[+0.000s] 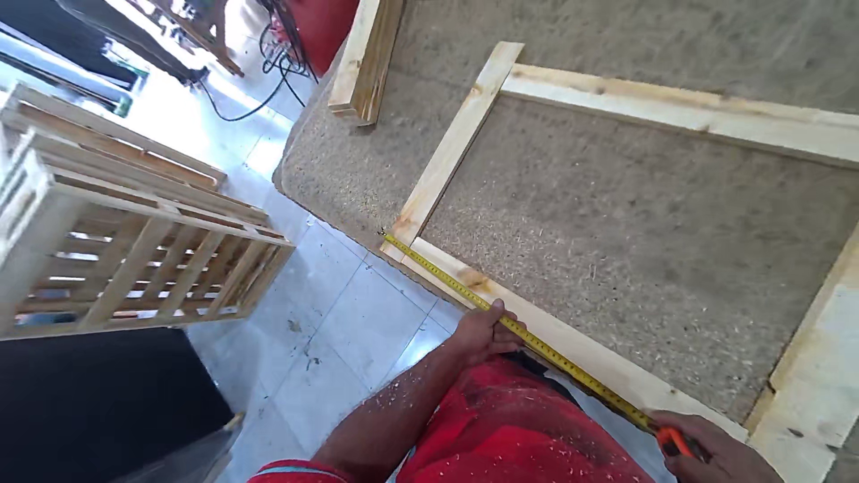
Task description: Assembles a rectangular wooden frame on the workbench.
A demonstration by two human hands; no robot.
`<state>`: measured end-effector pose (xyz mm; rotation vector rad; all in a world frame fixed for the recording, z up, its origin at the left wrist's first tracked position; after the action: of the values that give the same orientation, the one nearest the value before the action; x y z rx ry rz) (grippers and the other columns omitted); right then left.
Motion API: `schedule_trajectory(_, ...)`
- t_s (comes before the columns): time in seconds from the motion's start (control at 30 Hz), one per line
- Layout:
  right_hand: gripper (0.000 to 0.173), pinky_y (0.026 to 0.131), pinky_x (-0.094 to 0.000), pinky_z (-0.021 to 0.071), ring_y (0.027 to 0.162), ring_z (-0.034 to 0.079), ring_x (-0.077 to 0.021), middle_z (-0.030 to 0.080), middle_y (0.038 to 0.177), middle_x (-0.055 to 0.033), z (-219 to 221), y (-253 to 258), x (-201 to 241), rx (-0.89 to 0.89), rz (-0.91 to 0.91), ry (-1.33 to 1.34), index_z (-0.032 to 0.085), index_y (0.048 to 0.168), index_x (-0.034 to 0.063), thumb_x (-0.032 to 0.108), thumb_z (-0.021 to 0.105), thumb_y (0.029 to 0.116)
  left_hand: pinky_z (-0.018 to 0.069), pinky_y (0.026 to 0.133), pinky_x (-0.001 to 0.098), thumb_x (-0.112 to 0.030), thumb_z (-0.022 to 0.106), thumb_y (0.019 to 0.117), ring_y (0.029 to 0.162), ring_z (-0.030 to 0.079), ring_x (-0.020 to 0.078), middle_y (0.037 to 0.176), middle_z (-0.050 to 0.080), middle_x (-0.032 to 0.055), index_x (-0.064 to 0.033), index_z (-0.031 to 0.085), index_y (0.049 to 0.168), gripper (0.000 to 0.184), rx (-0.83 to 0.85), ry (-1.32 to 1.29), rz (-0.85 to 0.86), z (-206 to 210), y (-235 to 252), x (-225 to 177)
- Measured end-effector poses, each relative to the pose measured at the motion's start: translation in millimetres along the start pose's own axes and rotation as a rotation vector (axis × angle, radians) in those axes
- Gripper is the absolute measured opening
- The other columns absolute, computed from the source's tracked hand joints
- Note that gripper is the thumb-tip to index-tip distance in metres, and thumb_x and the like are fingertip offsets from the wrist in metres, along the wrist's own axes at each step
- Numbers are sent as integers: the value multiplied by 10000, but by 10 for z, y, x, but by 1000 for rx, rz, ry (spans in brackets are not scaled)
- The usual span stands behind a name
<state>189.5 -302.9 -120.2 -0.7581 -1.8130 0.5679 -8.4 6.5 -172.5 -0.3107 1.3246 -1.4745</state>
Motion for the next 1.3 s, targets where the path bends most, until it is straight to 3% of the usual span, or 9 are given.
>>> schedule_trajectory(0.27, 501, 907, -596, 520, 1100, 640, -368, 636, 1270, -203, -129, 83, -104, 0, 79, -57, 654, 1354, 121, 223, 722, 869, 617, 854, 414, -569, 277, 1091, 992, 750, 285, 1102, 748, 191, 23, 560, 1323, 696, -67, 166, -49, 67, 67, 83)
schedule_trajectory(0.4, 377, 943, -570, 521, 1089, 651, -335, 678, 1189, -163, -127, 105, 53, -2, 114, -52, 690, 1277, 126, 260, 720, 925, 615, 782, 409, -514, 329, 1103, 883, 754, 233, 977, 769, 132, 21, 687, 1142, 645, -105, 561, -39, 169, -194, 30)
schedule_trajectory(0.5, 372, 901, -561, 540, 1044, 665, -302, 698, 1126, -129, -111, 102, -73, -29, 97, -65, 699, 1266, 168, 283, 725, 914, 626, 800, 445, -361, 499, 1087, 878, 749, 208, 954, 766, 88, -33, 723, 1096, 397, -101, 1026, 130, 308, -272, 86)
schedule_trajectory(0.6, 470, 870, -551, 545, 1053, 642, -307, 645, 1190, -146, -175, -14, -342, -40, 112, -53, 649, 1358, 217, 271, 721, 897, 594, 815, 557, -414, 594, 1028, 869, 734, 235, 951, 757, 65, -109, 753, 1061, 346, -153, 1426, 489, 387, -305, 196)
schedule_trajectory(0.8, 460, 875, -538, 555, 1071, 647, -285, 648, 1214, -127, -411, -706, -1220, -161, 239, -30, 660, 1346, 241, 214, 720, 891, 587, 755, 527, -303, 632, 1005, 867, 709, 289, 989, 727, 123, -79, 751, 1037, 255, -182, 1537, 816, 829, -273, 456)
schedule_trajectory(0.93, 438, 849, -533, 563, 1071, 638, -274, 631, 1223, -107, -417, -1008, -1722, -301, 283, -75, 682, 1318, 266, 219, 713, 884, 500, 1053, 534, -215, 624, 1013, 1178, 646, 330, 1143, 719, 147, -47, 733, 1120, 228, 52, 1621, 940, 1553, -123, 697)
schedule_trajectory(1.1, 435, 862, -567, 561, 1127, 625, -296, 601, 1304, -90, -308, -1104, -2032, -458, 300, -81, 686, 1306, 303, 255, 692, 874, 401, 1169, 521, -121, 533, 1001, 1424, 473, 307, 1407, 632, 55, -117, 695, 1278, 321, 573, 1798, 1118, 2787, 316, 1279)
schedule_trajectory(1.2, 423, 856, -568, 560, 1106, 631, -307, 601, 1301, -102, -295, -1097, -2103, -467, 269, -100, 685, 1305, 294, 269, 693, 883, 261, 1225, 590, -247, 581, 938, 1539, 283, 339, 1573, 487, 6, -223, 628, 1393, 458, 812, 2028, 1092, 3326, 592, 1603)
schedule_trajectory(1.3, 386, 792, -535, 572, 1017, 659, -295, 603, 1273, -113, -351, -1081, -2104, -462, 251, -159, 685, 1286, 294, 306, 676, 901, 143, 1220, 675, -472, 689, 851, 1581, 99, 375, 1693, 266, -30, -334, 543, 1454, 636, 873, 2309, 890, 3581, 722, 1737)
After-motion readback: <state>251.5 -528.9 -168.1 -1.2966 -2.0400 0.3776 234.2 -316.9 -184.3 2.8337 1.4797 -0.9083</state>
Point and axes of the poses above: each hand's wrist, its own y-axis towards the middle knuckle, its own z-axis out of the palm, x = y × z, the point moved 3 cm from there along y, towards the middle knuckle
